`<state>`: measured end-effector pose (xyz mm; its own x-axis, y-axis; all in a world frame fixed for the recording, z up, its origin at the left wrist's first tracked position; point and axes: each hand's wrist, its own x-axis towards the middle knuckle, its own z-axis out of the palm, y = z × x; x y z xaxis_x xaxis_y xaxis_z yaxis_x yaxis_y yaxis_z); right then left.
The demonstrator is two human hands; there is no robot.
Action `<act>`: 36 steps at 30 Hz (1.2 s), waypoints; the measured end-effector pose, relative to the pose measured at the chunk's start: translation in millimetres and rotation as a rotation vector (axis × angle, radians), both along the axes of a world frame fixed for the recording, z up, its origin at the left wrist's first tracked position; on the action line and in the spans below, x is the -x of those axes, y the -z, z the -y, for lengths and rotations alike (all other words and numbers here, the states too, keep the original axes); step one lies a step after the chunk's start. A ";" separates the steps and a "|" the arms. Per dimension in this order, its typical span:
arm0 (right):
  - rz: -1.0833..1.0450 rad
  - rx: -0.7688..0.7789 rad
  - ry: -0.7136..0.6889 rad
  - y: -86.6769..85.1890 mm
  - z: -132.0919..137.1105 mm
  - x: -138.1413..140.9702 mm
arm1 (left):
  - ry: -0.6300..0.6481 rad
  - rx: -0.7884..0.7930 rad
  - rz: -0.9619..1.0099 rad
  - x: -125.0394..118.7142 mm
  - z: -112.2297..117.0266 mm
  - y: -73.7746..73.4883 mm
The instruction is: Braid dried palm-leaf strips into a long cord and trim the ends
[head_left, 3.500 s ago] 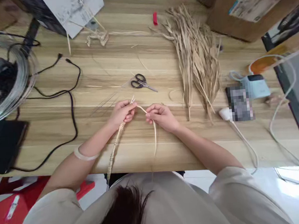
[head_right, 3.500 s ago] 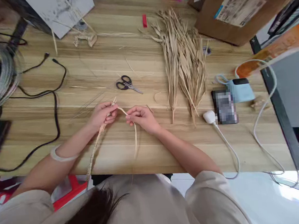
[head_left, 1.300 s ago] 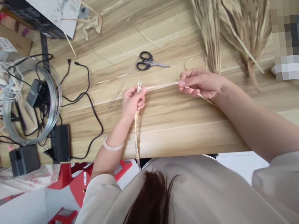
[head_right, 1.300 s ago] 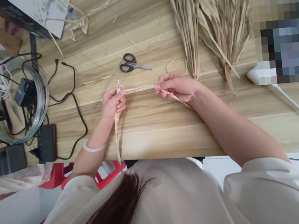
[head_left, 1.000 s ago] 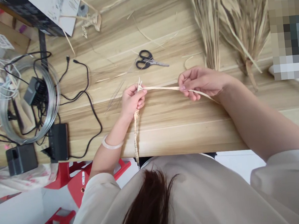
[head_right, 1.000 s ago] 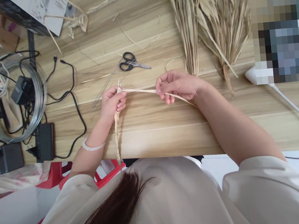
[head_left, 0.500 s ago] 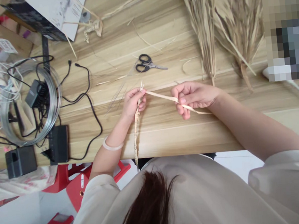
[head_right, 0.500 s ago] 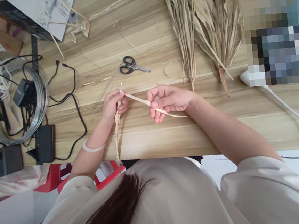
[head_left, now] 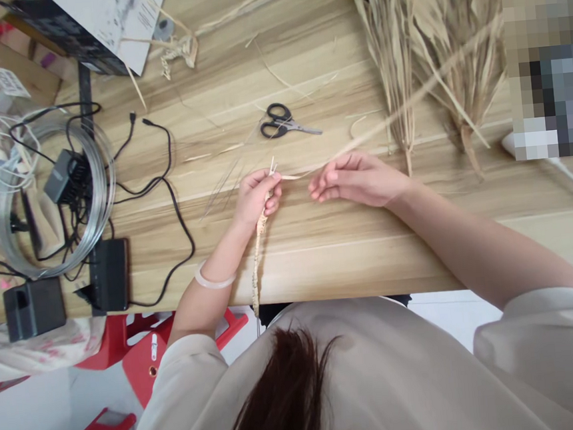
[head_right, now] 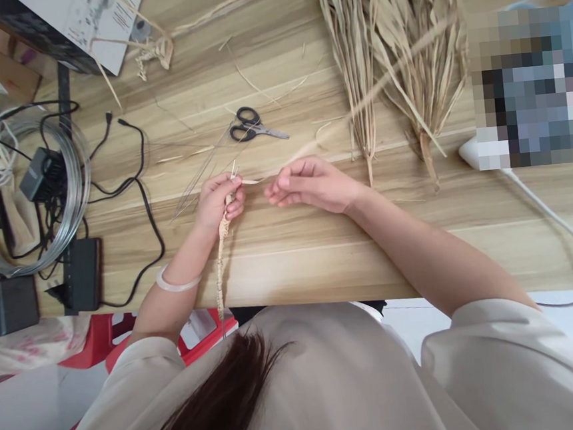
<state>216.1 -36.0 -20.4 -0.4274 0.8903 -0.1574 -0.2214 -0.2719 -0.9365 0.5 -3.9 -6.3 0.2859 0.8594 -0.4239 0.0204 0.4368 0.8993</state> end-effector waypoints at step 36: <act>-0.088 -0.155 0.417 8.3 13.7 26.5 | 0.014 -0.169 -0.126 -4.8 6.4 5.1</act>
